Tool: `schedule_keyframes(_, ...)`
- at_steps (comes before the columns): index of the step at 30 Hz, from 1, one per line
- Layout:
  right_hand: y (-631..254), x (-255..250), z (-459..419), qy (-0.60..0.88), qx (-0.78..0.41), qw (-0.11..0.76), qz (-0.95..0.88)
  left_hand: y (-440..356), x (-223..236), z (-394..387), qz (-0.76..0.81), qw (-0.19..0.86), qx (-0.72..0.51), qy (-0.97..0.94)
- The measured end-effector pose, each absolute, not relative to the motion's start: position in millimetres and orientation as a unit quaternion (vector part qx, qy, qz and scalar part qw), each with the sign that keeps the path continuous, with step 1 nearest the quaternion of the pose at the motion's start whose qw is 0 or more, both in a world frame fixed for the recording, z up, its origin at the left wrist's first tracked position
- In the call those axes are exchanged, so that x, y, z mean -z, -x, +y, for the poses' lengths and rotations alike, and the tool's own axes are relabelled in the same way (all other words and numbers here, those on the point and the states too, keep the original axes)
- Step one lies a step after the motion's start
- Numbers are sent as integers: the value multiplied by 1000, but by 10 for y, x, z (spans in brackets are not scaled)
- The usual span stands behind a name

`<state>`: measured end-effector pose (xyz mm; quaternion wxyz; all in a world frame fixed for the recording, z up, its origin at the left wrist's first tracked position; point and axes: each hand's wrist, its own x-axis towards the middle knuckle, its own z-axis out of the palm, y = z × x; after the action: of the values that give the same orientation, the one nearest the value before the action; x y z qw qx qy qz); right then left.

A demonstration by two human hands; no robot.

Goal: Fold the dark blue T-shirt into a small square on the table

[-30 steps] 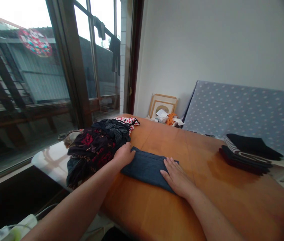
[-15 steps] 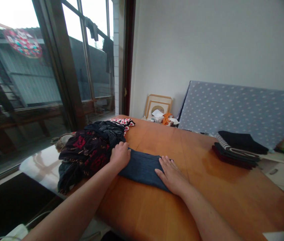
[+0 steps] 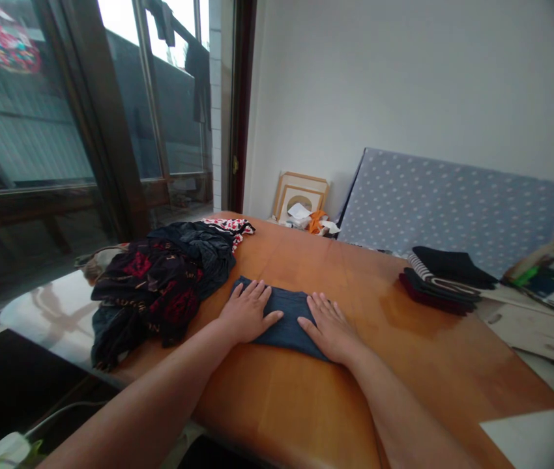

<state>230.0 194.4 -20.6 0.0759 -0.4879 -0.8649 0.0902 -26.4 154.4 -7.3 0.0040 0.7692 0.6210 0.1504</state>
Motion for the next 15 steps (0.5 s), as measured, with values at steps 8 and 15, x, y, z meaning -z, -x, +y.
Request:
schedule_keyframes(8, -2272, 175, 1915, 496, -84, 59, -862, 235, 75, 1533, 624, 8, -181, -760)
schedule_keyframes(15, -2281, -7, 1986, 503, -101, 34, -858, 238, 98, 1555, 622, 14, -184, -761)
